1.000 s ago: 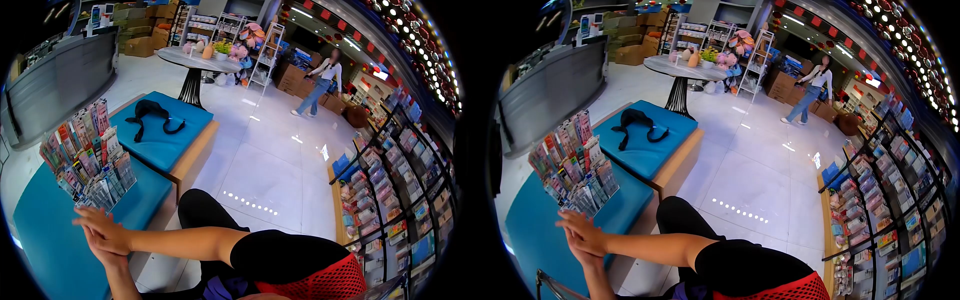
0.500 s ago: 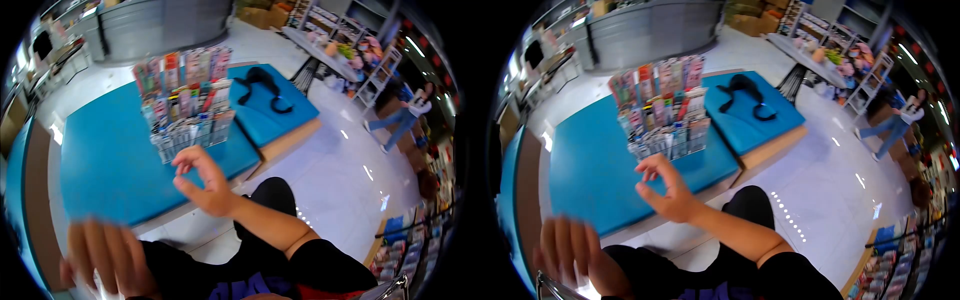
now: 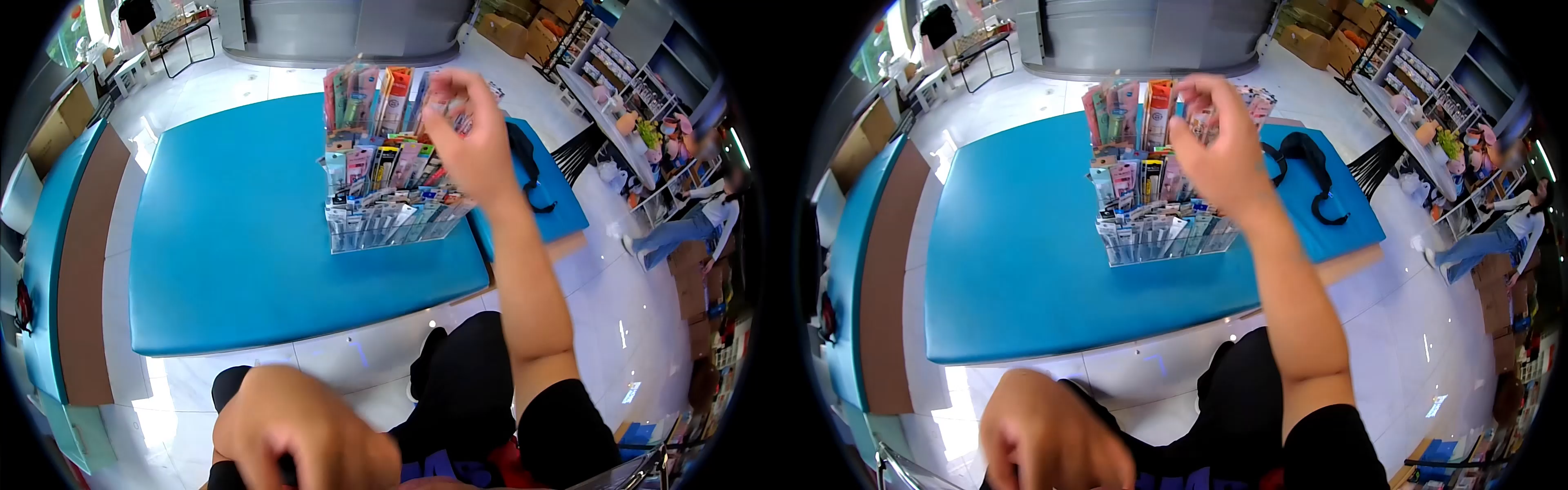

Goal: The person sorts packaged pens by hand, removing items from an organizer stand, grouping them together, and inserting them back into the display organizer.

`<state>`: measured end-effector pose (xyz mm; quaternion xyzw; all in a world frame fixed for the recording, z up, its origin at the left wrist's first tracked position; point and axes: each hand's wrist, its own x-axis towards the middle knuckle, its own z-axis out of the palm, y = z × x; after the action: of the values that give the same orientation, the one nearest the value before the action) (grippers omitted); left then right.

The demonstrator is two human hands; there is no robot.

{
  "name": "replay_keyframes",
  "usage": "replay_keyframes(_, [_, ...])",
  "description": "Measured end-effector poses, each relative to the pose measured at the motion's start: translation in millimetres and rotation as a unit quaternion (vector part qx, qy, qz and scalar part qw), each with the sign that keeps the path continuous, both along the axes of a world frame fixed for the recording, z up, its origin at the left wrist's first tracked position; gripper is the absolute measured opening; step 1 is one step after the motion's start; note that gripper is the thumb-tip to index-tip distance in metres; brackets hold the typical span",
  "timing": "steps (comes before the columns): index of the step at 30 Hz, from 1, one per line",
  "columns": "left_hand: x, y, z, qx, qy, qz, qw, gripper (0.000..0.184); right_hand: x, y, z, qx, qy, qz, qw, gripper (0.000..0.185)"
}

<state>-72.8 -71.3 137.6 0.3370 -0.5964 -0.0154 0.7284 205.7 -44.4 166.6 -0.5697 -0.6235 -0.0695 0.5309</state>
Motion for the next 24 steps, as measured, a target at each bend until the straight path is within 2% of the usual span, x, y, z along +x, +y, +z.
replay_keyframes(1, [4, 5, -12, -0.036, 0.056, 0.058, 0.996, 0.024, 14, 15, 17, -0.009, -0.094, -0.021, 0.995, 0.040])
replay_keyframes(3, [3, 39, -49, -0.008, 0.246, 0.123, 0.961, 0.056, 37, 42, 41, -0.109, -0.207, -0.038, 0.972, 0.055])
replay_keyframes(4, [8, 51, -59, 0.000, 0.328, 0.167, 0.930, 0.063, 46, 57, 47, -0.150, -0.248, -0.041, 0.956, 0.061])
replay_keyframes(5, [18, 60, -82, -0.027, 0.357, 0.194, 0.913, 0.067, 54, 70, 48, -0.191, -0.287, -0.045, 0.937, 0.067])
replay_keyframes(6, [25, 73, -101, -0.034, 0.383, 0.208, 0.899, 0.065, 57, 82, 49, -0.233, -0.325, -0.049, 0.915, 0.073])
replay_keyframes(9, [34, 95, -134, -0.056, 0.475, 0.271, 0.836, 0.056, 47, 105, 70, -0.458, -0.279, -0.035, 0.843, 0.084])
replay_keyframes(10, [36, 98, -138, -0.056, 0.482, 0.285, 0.826, 0.054, 44, 106, 70, -0.428, -0.279, -0.025, 0.859, 0.071])
replay_keyframes(13, [40, 106, -143, -0.057, 0.500, 0.316, 0.804, 0.050, 46, 119, 79, -0.466, -0.340, -0.005, 0.817, 0.061])
replay_keyframes(16, [41, 111, -144, -0.063, 0.511, 0.325, 0.794, 0.046, 42, 117, 84, -0.483, -0.331, 0.016, 0.810, 0.049])
replay_keyframes(24, [46, 113, -145, -0.089, 0.529, 0.361, 0.763, 0.033, 39, 116, 90, -0.530, -0.299, 0.005, 0.793, 0.043])
